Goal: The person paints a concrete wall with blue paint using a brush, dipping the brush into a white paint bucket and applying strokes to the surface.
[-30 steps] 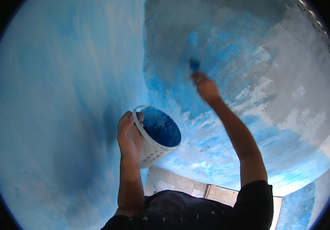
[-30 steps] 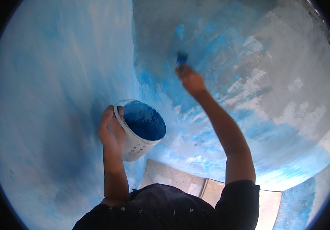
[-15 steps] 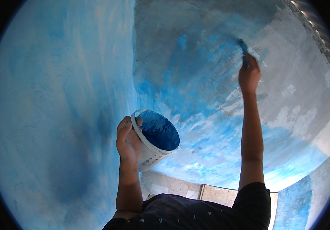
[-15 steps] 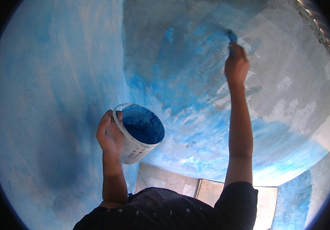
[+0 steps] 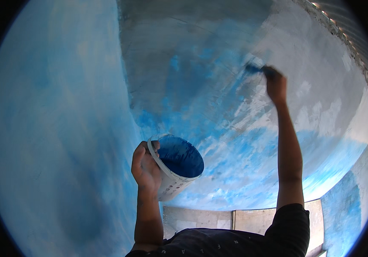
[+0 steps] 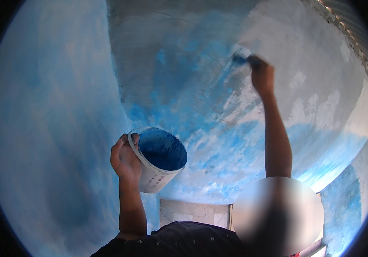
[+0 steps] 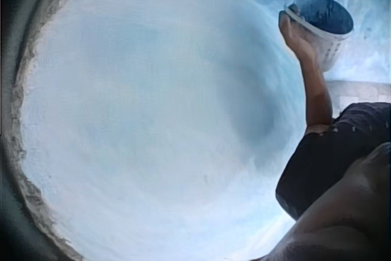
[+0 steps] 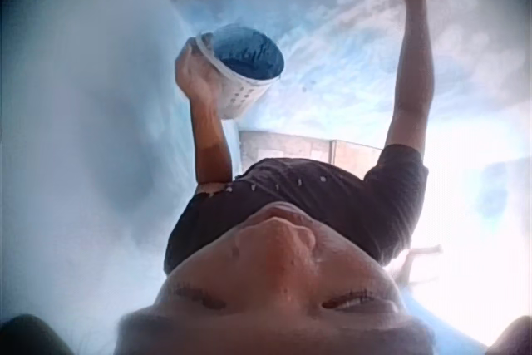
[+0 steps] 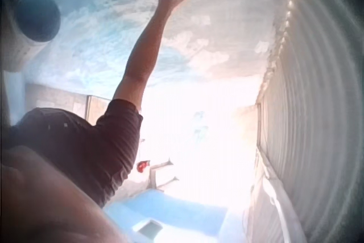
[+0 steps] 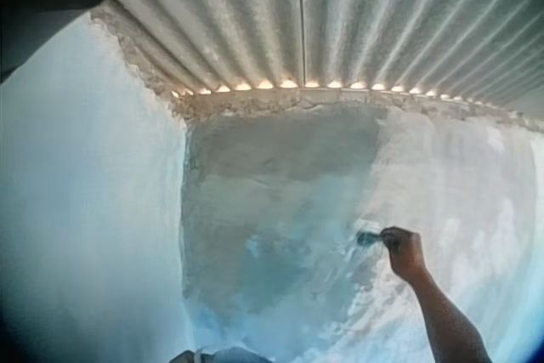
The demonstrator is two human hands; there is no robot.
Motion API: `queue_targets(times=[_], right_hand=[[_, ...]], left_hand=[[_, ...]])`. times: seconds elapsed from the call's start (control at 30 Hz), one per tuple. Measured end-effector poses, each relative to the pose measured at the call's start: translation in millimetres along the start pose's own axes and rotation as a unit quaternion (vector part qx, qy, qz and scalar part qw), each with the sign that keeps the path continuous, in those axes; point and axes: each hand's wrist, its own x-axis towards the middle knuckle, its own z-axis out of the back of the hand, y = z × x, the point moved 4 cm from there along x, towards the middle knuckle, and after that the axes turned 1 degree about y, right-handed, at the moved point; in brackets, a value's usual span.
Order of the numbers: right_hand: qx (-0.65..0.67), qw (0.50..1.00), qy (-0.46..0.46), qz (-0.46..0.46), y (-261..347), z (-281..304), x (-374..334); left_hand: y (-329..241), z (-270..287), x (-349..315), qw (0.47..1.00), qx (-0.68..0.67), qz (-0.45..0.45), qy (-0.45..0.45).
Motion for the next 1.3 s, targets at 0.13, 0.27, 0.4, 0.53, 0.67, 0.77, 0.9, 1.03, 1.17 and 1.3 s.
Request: queue_targets(times=[0.13, 0.27, 0.4, 0.53, 0.67, 0.77, 0.9, 1.03, 1.17, 1.3], right_hand=[[-0.031, 0.990, -0.138, -0.003, 27.3, 19.5, 12.5], [-0.120, 0.986, -0.002, 0.115, 27.8, -49.9, -74.3], [-0.007, 0.968, 0.245, 0.050, 60.0, -75.7, -150.2], [0.089, 0.965, 0.242, -0.051, 43.2, -57.2, -112.5], [0.036, 0.999, 0.015, -0.012, 39.6, -3.4, -10.2], [-0.038, 0.988, -0.142, 0.045, 62.4, 13.3, 15.1], [-0.120, 0.988, 0.038, 0.093, 40.4, -54.2, -59.9], [0.062, 0.934, 0.351, 0.025, 70.0, -97.3, -138.5], [0.068, 0.958, 0.277, -0.043, 36.9, -74.3, -79.8], [0.055, 0.998, 0.016, -0.001, 32.4, -23.1, 3.4]], left_hand=[[-0.6, 2.2, 1.1, 1.000, -0.020, -0.003, 0.017], [-1.5, 1.2, 3.5, 1.000, -0.020, -0.010, 0.014], [3.4, 14.3, 9.6, 0.999, -0.024, 0.005, 0.046], [7.4, 8.6, 8.4, 0.997, -0.057, 0.046, 0.039], [3.9, 10.4, 13.6, 0.996, -0.057, 0.034, 0.050], [9.4, 19.6, 16.1, 0.997, -0.048, 0.040, 0.055], [19.4, 27.2, 22.5, 0.994, -0.050, 0.059, 0.071], [15.6, 23.8, 19.3, 0.998, -0.037, 0.038, 0.021], [15.3, 19.5, 18.7, 0.998, -0.008, 0.048, 0.045], [9.0, 19.8, 17.2, 0.997, -0.009, 0.044, 0.058]])
